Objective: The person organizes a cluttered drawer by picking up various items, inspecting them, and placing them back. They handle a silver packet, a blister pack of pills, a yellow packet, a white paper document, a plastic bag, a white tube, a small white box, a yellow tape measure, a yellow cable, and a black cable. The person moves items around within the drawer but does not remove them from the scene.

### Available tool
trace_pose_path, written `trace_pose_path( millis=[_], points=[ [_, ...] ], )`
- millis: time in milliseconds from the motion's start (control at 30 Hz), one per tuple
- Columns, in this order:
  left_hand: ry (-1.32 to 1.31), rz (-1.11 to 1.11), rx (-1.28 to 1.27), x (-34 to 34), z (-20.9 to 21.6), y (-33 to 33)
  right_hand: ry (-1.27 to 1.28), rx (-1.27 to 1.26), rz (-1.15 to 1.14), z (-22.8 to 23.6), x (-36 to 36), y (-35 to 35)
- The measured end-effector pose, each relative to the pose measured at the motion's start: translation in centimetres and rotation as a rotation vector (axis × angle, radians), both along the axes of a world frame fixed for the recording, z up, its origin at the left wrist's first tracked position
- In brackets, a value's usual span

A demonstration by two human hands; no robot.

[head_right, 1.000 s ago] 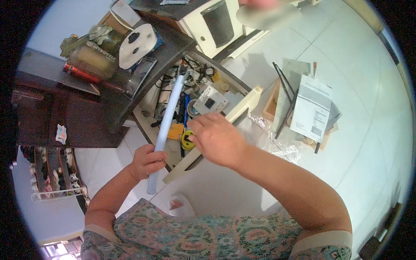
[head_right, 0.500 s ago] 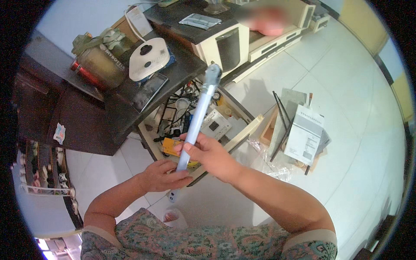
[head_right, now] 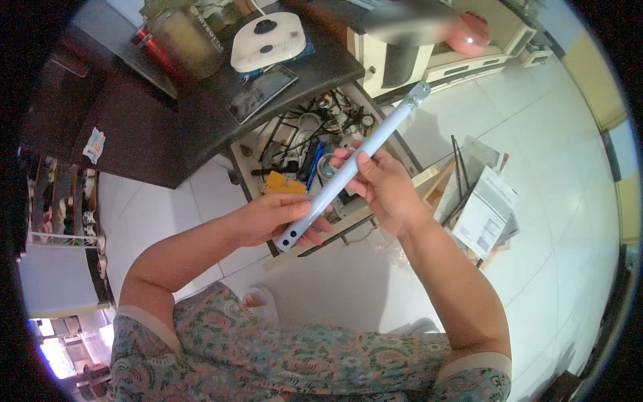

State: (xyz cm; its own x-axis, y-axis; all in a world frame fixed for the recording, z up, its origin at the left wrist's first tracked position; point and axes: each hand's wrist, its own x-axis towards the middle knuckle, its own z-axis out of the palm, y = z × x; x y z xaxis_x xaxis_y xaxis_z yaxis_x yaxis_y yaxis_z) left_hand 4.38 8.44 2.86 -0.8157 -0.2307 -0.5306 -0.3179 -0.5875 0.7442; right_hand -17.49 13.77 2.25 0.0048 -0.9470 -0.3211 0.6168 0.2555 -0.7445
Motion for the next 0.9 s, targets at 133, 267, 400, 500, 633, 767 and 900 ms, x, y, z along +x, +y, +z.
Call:
trace_pose_path(
  millis=[133, 267, 400, 500, 633, 767, 900],
  points=[
    [0.079, -0.113, 0.069, 0.2, 0.9, 0.0, 0.037, 0.083, -0.004, -0.2, 0.3, 0.3],
    [0.144, -0.131, 0.095, -0.2, 1.2, 0.8, 0.102, 0.158, 0.069, -0.5, 0.8, 0.3],
    [0.134, -0.085, 0.152, -0.9, 2.1, 1.5, 0.133, 0.198, 0.098, -0.8, 1.2, 0.4],
    [0.172, -0.042, 0.167, -0.7, 2.1, 2.4, 0.141, 0.169, 0.139, -0.1, 1.8, 0.5],
    [0.254, 0.048, 0.048, -0.8, 3.1, 4.0, 0.169, 0.079, 0.211, 0.7, 2.4, 0.4],
    [0.355, 0.301, -0.064, -0.3, 2.8, 3.8, 0.137, 0.122, 0.185, 1.3, 2.1, 0.6],
    [0.279, 0.542, -0.191, 0.3, 2.5, 2.7, 0.193, 0.175, 0.194, 0.3, 1.5, 0.7]
  ],
)
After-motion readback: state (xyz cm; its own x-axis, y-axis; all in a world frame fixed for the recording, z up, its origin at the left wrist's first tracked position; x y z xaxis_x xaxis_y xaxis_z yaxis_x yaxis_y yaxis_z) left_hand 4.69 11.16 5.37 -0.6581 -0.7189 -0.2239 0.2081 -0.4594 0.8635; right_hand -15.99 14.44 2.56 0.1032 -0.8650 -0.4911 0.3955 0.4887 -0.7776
